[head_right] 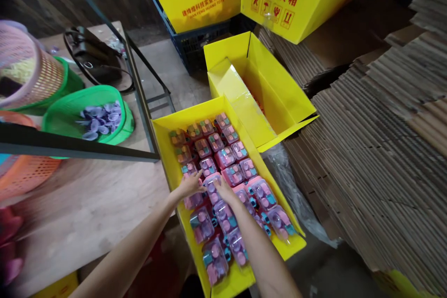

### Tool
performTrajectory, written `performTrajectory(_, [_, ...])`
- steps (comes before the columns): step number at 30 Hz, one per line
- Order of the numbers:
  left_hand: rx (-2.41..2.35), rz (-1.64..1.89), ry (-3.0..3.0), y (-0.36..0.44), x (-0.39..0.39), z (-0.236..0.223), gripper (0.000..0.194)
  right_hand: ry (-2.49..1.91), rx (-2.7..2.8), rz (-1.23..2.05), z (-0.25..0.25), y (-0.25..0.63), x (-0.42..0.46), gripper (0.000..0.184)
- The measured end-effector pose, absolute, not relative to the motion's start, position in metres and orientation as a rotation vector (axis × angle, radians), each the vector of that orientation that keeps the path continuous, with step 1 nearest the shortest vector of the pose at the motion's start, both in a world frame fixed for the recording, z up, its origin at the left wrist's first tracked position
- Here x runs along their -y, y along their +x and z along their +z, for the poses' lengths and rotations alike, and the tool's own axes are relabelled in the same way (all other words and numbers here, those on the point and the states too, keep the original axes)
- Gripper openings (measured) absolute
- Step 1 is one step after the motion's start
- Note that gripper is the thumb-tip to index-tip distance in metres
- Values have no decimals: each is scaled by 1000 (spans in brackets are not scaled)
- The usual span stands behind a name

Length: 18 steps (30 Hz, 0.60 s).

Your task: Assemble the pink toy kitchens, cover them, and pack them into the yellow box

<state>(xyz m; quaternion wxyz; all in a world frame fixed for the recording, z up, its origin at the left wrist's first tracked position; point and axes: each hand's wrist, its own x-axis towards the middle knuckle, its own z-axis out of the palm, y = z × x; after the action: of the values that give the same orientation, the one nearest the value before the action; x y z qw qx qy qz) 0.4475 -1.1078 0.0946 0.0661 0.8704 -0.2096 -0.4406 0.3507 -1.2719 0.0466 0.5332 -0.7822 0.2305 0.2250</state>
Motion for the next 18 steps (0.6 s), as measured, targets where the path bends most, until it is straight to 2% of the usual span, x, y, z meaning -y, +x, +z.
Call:
performTrajectory(8, [843, -1319, 2476, 432, 1130, 97, 95, -1786, -453, 638, 56, 357, 1278, 67])
performTrajectory(13, [861, -1321, 2480, 434, 1125, 96, 66, -1878, -504, 629, 51, 363, 1282, 56])
performTrajectory(16, [851, -1296, 2511, 433, 1126, 93, 61, -2002, -631, 552, 41, 381, 1303, 49])
performTrajectory(18, [836, -1262, 2536, 430, 1128, 91, 60, -2102, -716, 477, 31, 396, 1318, 52])
